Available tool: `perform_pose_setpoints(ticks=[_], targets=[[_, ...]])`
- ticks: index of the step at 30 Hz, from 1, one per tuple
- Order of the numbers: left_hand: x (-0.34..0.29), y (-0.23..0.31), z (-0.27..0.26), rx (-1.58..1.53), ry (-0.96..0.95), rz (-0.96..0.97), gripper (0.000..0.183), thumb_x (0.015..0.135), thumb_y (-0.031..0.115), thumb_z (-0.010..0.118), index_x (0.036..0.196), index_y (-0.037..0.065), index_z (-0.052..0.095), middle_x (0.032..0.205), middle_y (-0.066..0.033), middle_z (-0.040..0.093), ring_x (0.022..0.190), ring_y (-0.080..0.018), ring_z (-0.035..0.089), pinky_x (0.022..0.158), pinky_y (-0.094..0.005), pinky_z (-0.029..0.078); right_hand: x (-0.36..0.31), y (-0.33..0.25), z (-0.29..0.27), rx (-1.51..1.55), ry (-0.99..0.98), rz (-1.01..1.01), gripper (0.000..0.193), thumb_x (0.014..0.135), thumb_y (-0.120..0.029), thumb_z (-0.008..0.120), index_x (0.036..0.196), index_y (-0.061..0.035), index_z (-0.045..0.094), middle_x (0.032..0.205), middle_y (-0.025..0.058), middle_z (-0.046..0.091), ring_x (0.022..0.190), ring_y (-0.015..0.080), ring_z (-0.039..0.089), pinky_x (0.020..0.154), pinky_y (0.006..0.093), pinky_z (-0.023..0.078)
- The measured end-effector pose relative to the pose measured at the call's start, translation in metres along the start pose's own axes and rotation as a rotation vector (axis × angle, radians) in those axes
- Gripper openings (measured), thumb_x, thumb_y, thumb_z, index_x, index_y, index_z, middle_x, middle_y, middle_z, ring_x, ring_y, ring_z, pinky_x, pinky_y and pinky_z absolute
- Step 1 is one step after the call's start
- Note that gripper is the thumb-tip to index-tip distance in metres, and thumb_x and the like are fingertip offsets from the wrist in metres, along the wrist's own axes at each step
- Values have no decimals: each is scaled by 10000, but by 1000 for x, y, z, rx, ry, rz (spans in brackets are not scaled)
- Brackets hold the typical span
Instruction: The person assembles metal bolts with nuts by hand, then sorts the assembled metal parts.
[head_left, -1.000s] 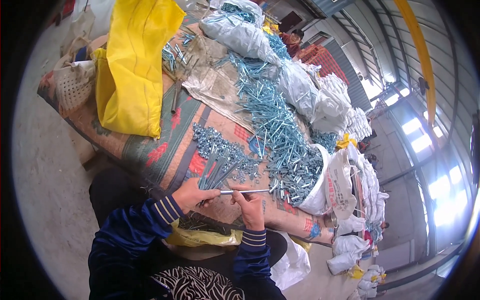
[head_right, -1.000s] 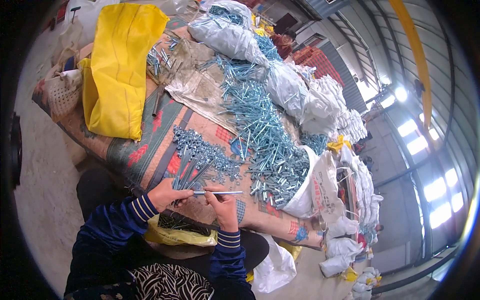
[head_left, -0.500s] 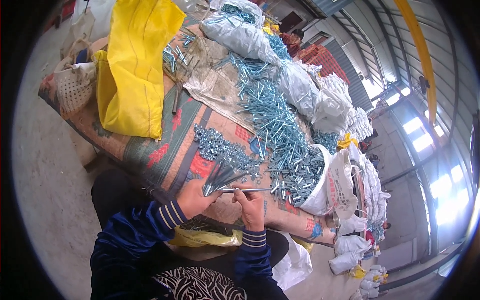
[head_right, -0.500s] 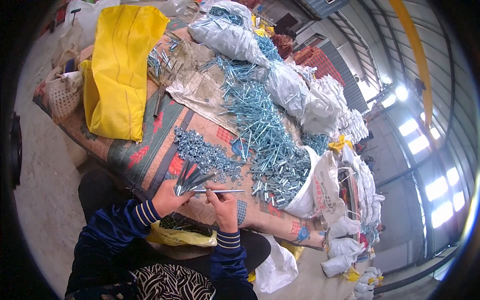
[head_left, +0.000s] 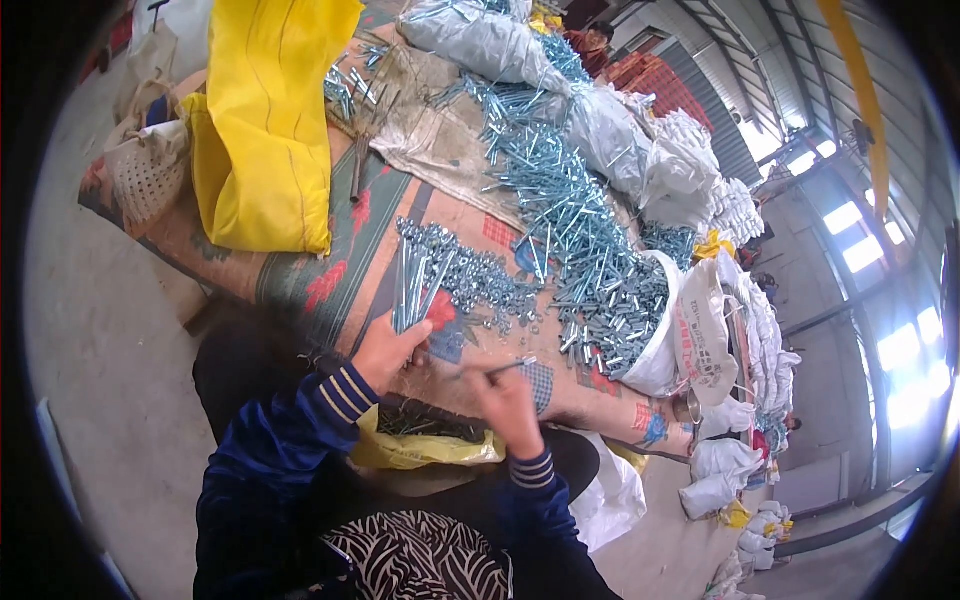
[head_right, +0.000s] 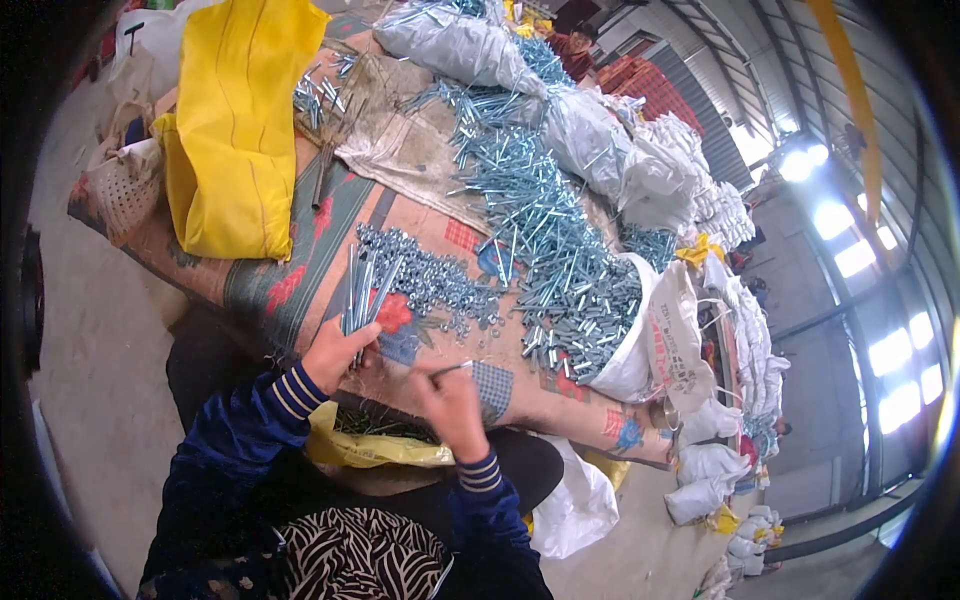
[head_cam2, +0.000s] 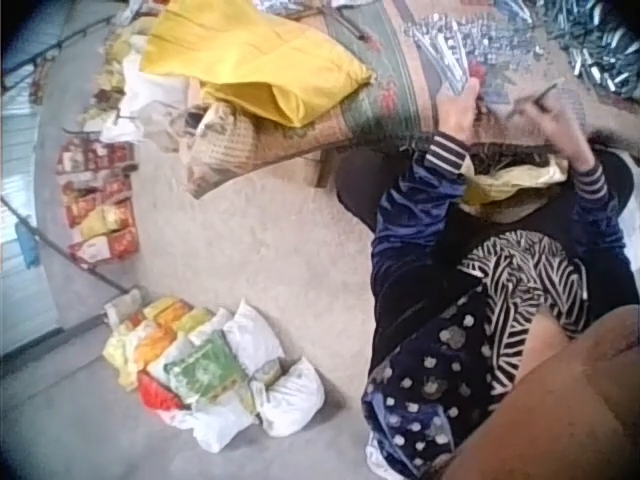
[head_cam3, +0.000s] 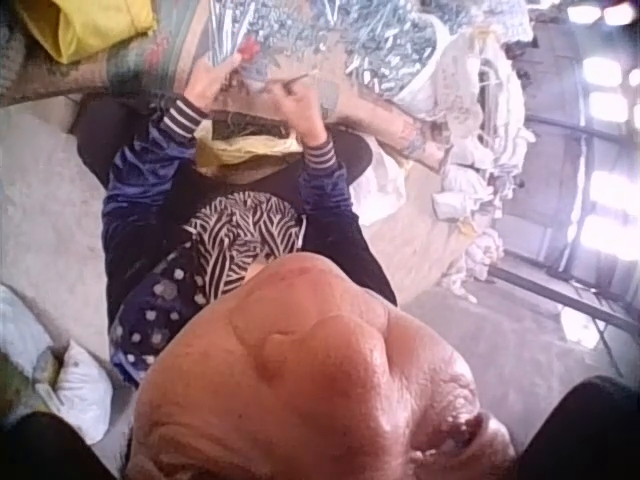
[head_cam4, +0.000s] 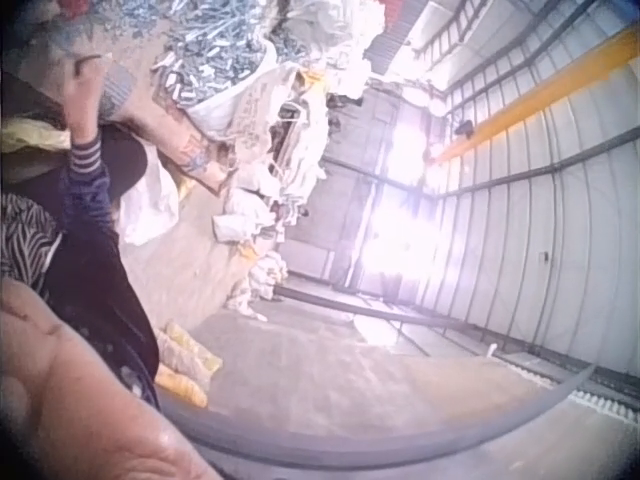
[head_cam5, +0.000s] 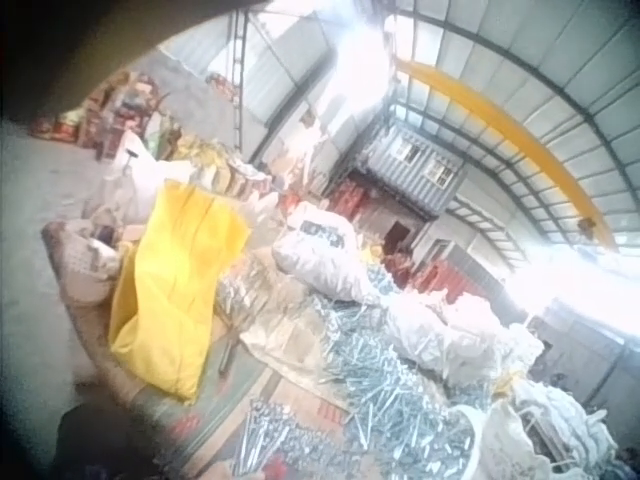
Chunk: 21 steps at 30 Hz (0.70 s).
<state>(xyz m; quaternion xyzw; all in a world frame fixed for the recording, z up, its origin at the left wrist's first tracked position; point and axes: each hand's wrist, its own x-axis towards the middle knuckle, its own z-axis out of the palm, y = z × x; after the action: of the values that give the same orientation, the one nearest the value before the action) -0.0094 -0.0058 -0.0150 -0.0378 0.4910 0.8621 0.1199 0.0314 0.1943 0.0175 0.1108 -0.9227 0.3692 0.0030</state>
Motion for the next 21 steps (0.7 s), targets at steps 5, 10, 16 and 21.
perform_pose_setpoints(ticks=[5, 10, 16, 21], targets=[[-2, 3, 0, -36, -47, -131, 141, 862, 141, 606, 946, 49, 539, 670, -41, 580, 501, -107, 541, 407, -235, 406, -43, 40, 56, -424, -319, -252, 140, 794, -160, 575, 817, -31, 624, 757, 171, 616, 744, 363, 607, 646, 443, 484], [0, 5, -2, -44, -102, -170, 195, 860, 128, 598, 1036, 57, 553, 710, -49, 607, 540, -111, 569, 428, -227, 398, -45, 73, 68, -257, -674, -183, 234, 828, -235, 507, 904, -71, 655, 841, 181, 639, 799, 372, 611, 702, 456, 482], [2, 10, 0, -22, -86, -207, 197, 861, 131, 598, 1038, 52, 563, 735, -57, 618, 576, -125, 598, 433, -226, 400, -45, 58, 56, -196, -924, -183, 236, 805, -166, 517, 957, -53, 657, 859, 210, 628, 828, 381, 599, 714, 438, 468], [-8, 7, -4, -21, -57, -252, 213, 858, 131, 600, 1046, 37, 564, 732, -58, 619, 588, -129, 606, 434, -226, 403, -53, 45, 55, -176, -873, -172, 215, 816, -176, 525, 936, -60, 661, 859, 200, 629, 815, 375, 601, 709, 429, 471]])
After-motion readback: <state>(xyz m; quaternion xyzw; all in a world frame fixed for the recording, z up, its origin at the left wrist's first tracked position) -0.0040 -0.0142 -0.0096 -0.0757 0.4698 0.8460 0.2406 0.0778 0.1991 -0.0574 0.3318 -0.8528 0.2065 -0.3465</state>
